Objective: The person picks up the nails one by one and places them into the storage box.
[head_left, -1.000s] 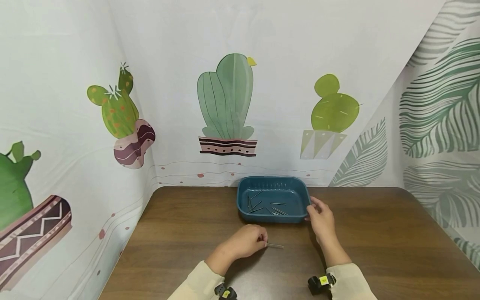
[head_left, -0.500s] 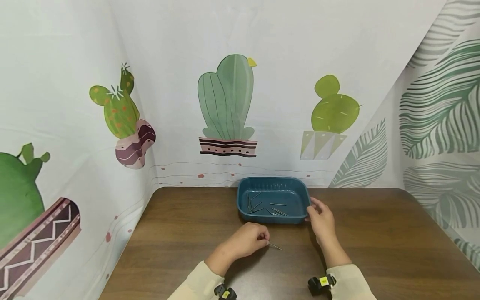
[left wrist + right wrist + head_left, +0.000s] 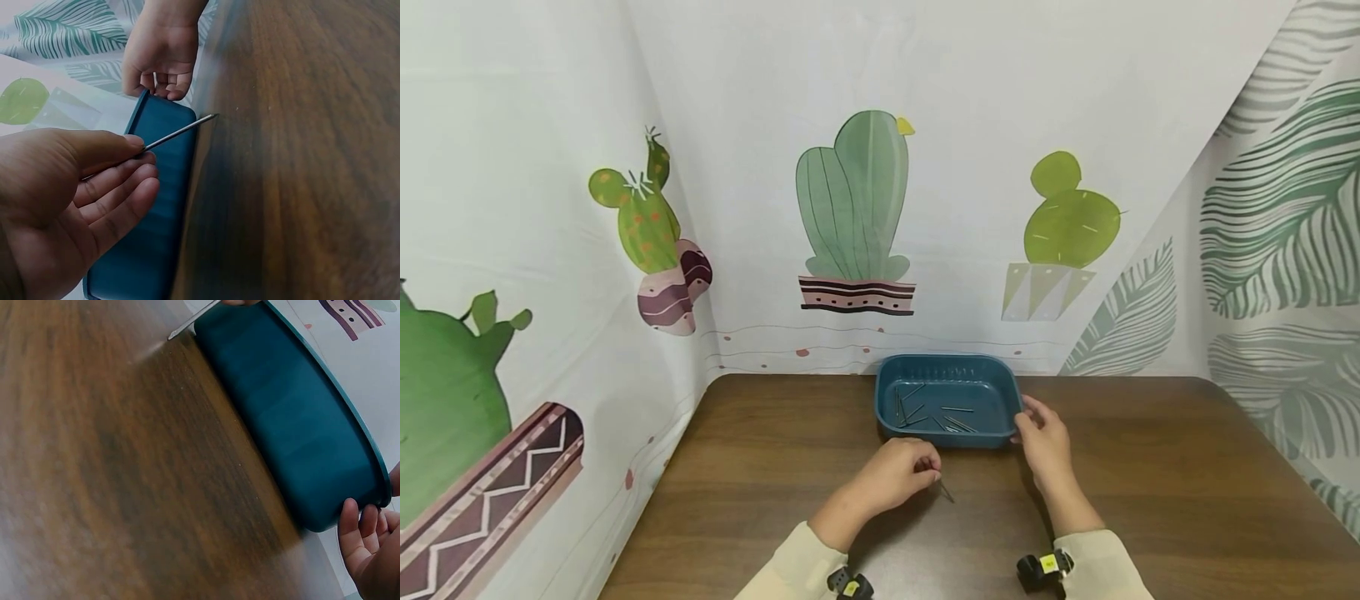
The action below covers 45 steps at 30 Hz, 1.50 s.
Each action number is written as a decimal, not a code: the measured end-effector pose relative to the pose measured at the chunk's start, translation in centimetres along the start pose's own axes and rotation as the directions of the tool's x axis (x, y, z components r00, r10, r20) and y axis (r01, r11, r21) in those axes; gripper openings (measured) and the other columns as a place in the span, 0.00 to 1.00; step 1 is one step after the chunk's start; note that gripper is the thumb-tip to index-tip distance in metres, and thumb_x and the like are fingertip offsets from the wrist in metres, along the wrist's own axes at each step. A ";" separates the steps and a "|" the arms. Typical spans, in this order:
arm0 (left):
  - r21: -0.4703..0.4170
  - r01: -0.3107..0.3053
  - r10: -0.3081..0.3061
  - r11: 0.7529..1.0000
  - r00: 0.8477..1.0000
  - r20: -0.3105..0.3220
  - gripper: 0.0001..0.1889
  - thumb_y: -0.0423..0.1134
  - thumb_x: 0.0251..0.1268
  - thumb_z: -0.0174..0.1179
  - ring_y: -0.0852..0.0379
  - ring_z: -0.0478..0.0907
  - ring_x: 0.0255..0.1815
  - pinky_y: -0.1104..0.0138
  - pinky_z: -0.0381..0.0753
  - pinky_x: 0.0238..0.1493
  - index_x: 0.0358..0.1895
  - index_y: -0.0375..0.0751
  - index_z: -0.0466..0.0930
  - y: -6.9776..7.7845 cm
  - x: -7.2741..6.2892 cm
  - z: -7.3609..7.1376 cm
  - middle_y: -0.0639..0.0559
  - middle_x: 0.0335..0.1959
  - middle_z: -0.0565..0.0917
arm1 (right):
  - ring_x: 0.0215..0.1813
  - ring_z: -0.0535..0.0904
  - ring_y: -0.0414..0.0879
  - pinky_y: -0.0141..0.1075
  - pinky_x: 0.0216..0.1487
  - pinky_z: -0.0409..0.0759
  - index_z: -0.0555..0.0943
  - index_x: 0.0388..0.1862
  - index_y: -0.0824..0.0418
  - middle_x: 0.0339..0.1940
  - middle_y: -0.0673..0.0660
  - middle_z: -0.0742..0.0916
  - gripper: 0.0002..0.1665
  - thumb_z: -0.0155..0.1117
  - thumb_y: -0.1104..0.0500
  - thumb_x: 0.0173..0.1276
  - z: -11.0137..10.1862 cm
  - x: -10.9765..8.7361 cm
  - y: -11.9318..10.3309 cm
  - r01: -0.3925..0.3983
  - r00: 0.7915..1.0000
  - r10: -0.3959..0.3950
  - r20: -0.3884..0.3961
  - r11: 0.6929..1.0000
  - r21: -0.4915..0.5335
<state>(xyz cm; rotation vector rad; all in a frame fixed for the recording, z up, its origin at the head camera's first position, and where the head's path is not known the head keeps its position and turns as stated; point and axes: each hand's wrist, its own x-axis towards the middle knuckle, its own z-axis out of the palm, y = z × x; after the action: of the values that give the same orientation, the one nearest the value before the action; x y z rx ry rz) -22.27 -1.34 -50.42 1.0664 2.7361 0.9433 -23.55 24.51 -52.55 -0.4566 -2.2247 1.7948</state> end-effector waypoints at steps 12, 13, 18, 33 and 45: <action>-0.083 0.014 -0.017 0.996 0.999 -0.033 0.02 0.38 0.66 0.67 0.73 0.76 0.33 0.79 0.78 0.39 0.37 0.45 0.84 -0.3 -0.1 -0.1 0.60 0.32 0.84 | 0.41 0.75 0.39 0.28 0.37 0.84 0.72 0.69 0.69 0.53 0.59 0.71 0.27 0.50 0.63 0.73 -0.1 -0.1 0.0 0.006 1.000 -0.006 0.007 1.000 0.011; -0.087 0.014 -0.017 0.996 0.999 -0.036 0.02 0.38 0.66 0.67 0.73 0.76 0.33 0.79 0.78 0.39 0.37 0.45 0.85 -0.3 -0.1 -0.1 0.60 0.32 0.84 | 0.41 0.75 0.39 0.28 0.37 0.84 0.72 0.69 0.69 0.53 0.59 0.71 0.27 0.51 0.64 0.73 -0.1 -0.1 0.0 0.006 1.000 -0.006 0.006 1.000 0.013; -0.123 0.018 -0.024 0.992 0.999 -0.047 0.02 0.37 0.65 0.68 0.73 0.77 0.33 0.78 0.79 0.38 0.37 0.45 0.85 -0.2 -0.1 -0.4 0.60 0.32 0.85 | 0.40 0.74 0.37 0.27 0.36 0.84 0.72 0.69 0.69 0.52 0.59 0.71 0.27 0.51 0.64 0.73 0.0 -0.1 0.1 0.005 1.000 -0.005 0.000 1.000 0.018; -0.112 -0.008 -0.010 0.994 0.987 -0.157 0.02 0.41 0.65 0.69 0.73 0.77 0.36 0.77 0.79 0.41 0.36 0.49 0.85 0.0 -0.1 -1.1 0.62 0.35 0.84 | 0.39 0.76 0.39 0.27 0.35 0.83 0.73 0.69 0.69 0.51 0.59 0.72 0.27 0.51 0.65 0.71 0.1 0.0 0.1 0.012 1.000 -0.011 -0.012 1.000 0.016; -0.106 -0.003 -0.020 0.994 0.978 -0.209 0.03 0.42 0.66 0.68 0.70 0.76 0.36 0.76 0.78 0.41 0.36 0.51 0.85 0.3 0.0 -1.5 0.62 0.35 0.84 | 0.37 0.74 0.34 0.25 0.35 0.82 0.72 0.69 0.69 0.51 0.58 0.71 0.27 0.51 0.65 0.72 0.0 -0.1 0.0 0.006 1.000 -0.006 -0.004 1.000 0.024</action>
<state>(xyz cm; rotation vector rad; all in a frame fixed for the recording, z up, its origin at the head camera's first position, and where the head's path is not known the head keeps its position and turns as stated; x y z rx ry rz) -22.41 -1.94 -49.03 0.9888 2.8114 1.2524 -23.46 24.45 -52.59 -0.4476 -2.1968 1.8142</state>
